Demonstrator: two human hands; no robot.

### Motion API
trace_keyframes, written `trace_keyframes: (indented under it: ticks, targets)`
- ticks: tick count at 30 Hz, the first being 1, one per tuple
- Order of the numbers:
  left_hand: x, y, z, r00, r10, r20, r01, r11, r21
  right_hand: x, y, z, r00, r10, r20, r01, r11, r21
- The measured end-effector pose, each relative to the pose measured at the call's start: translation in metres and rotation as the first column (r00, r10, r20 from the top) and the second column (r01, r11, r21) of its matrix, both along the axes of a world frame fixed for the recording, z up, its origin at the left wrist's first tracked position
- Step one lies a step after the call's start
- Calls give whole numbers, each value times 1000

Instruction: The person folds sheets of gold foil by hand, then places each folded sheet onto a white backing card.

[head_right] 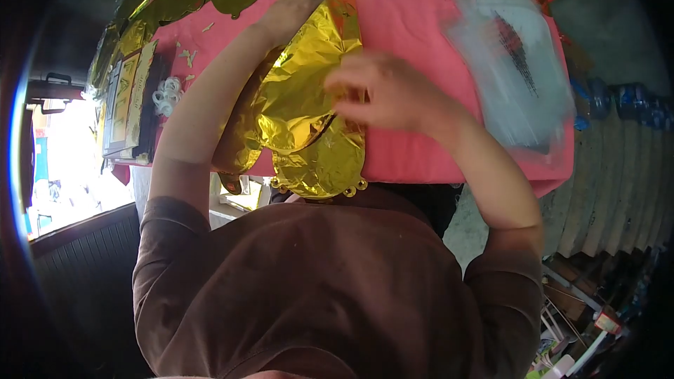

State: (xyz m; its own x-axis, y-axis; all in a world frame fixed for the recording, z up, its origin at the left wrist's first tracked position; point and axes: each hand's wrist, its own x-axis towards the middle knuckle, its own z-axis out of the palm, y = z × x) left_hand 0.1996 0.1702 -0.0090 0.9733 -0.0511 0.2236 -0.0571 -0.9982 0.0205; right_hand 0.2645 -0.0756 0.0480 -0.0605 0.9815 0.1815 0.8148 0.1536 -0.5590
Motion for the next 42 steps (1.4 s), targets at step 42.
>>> trace_keyframes:
  ticks: [42]
  targets:
    - [4,-4,7,931,165,-326,-158,986,47,17,39,-60,959,-251,131,267,955,-127]
